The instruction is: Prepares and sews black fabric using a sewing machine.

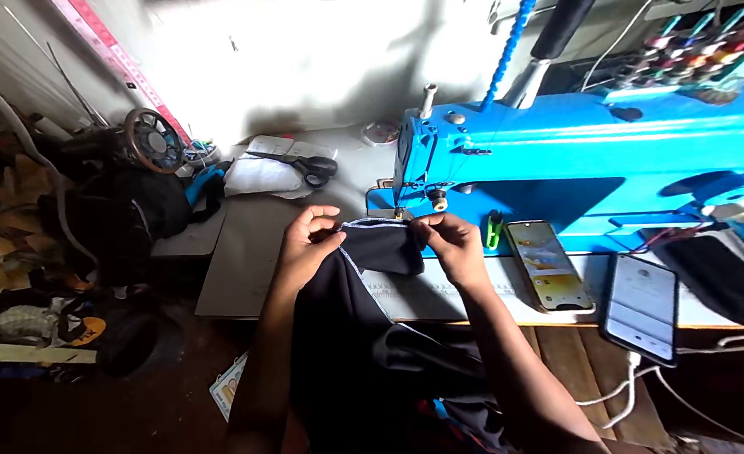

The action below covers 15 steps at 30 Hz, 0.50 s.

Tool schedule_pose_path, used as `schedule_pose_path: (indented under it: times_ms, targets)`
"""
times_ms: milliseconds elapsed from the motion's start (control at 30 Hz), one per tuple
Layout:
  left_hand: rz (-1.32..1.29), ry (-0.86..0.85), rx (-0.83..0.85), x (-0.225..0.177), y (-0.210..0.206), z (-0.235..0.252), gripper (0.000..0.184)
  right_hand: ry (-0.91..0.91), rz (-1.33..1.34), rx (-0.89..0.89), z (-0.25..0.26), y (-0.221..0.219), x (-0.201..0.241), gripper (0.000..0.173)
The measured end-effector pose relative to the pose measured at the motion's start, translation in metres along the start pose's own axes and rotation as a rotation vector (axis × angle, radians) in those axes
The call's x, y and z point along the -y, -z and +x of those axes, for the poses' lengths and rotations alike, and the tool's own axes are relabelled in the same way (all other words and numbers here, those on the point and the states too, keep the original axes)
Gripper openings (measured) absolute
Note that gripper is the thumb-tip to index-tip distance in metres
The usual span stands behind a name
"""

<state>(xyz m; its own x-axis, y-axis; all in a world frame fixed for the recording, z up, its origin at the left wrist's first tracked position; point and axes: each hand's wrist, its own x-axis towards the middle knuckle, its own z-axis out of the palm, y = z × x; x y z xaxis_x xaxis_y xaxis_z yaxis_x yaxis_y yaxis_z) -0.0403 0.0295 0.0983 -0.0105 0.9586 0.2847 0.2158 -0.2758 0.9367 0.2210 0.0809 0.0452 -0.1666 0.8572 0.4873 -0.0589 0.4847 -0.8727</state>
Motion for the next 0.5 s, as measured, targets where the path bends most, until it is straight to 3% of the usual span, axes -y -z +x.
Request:
schedule_pose_path:
  times_ms: [200,500]
  targets:
    - [0.013,-0.022,0.06,0.0005,-0.0003,0.0006,0.05,-0.031,0.018,-0.019,-0.0043,0.0021,0.001,0.01]
    - [0.175,-0.029,-0.012,0.0029,0.0056,0.0027,0.032,-0.067,0.096,0.122,0.0001,0.0042,0.0009,0.012]
